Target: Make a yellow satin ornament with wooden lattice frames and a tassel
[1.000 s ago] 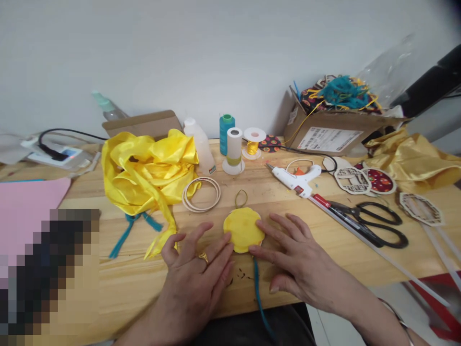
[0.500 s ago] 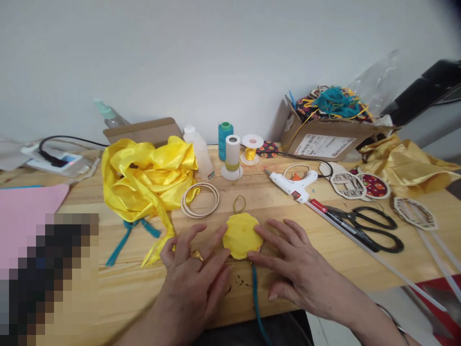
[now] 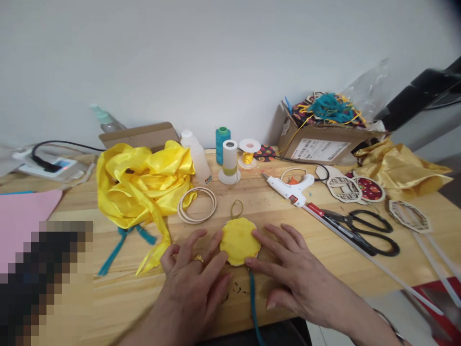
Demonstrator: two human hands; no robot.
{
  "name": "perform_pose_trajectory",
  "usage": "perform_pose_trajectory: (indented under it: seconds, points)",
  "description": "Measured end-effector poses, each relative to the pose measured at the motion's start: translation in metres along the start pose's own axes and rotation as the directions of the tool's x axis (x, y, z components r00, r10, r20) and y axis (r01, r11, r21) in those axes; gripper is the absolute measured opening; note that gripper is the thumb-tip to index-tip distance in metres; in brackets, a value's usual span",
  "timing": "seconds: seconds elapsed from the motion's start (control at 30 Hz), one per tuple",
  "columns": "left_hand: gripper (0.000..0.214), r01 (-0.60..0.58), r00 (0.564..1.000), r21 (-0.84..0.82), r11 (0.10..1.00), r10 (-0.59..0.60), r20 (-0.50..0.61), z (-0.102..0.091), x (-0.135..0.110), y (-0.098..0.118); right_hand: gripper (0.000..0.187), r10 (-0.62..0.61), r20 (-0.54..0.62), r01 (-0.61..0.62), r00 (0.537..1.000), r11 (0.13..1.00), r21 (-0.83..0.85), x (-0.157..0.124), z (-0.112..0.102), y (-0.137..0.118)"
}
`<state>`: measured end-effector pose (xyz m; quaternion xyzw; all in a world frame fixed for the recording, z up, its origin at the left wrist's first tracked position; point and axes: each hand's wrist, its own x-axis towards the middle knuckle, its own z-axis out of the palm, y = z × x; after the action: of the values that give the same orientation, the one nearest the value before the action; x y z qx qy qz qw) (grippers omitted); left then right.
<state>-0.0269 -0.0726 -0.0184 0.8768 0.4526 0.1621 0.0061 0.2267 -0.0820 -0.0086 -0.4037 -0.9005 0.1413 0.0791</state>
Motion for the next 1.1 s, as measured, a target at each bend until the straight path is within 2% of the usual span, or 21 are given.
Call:
perform_pose_trajectory:
  seconds: [0.33,0.4,0.5,0.57,0.67,0.73,0.87,0.97,1.1]
  points:
    - [0.027,-0.044,0.999,0.033,0.998,0.044,-0.009,0.003,-0.002,-0.005,0.057,0.035,0.022,-0.036,0.999,0.998,0.043,0.001,-0.002,-0.001]
    - [0.026,-0.046,0.999,0.024,0.999,0.046,-0.003,0.003,-0.001,-0.003,0.061,0.041,0.029,-0.043,0.999,0.998,0.052,-0.001,-0.001,0.0]
    - [0.023,-0.015,1.0,-0.008,1.0,0.015,-0.024,0.003,-0.001,-0.002,0.078,0.067,0.014,-0.068,0.998,0.992,0.107,-0.005,0.001,0.0]
    - [0.026,0.009,0.999,-0.027,1.0,-0.01,-0.036,0.002,-0.002,-0.002,0.085,0.157,-0.027,-0.15,0.987,0.973,0.175,-0.007,0.002,0.0]
    - [0.039,0.055,0.998,-0.034,0.998,-0.056,-0.034,0.002,-0.001,-0.003,0.073,0.348,-0.102,-0.305,0.932,0.905,0.296,-0.008,0.004,-0.004]
    - [0.052,0.116,0.993,-0.037,0.993,-0.116,-0.018,0.003,0.001,-0.002,0.068,0.409,-0.142,-0.335,0.901,0.866,0.371,-0.005,0.004,-0.007]
    - [0.073,0.222,0.975,-0.047,0.974,-0.22,0.041,0.008,0.007,0.0,0.075,0.385,-0.142,-0.292,0.912,0.853,0.433,0.007,0.004,-0.01]
    - [0.074,0.252,0.967,-0.072,0.965,-0.248,0.053,0.014,0.009,0.001,0.076,0.356,-0.137,-0.271,0.924,0.866,0.42,0.017,0.006,-0.01]
    - [0.071,0.261,0.965,-0.101,0.96,-0.257,0.051,0.02,0.008,-0.001,0.075,0.336,-0.186,-0.235,0.923,0.878,0.416,0.024,0.009,-0.009]
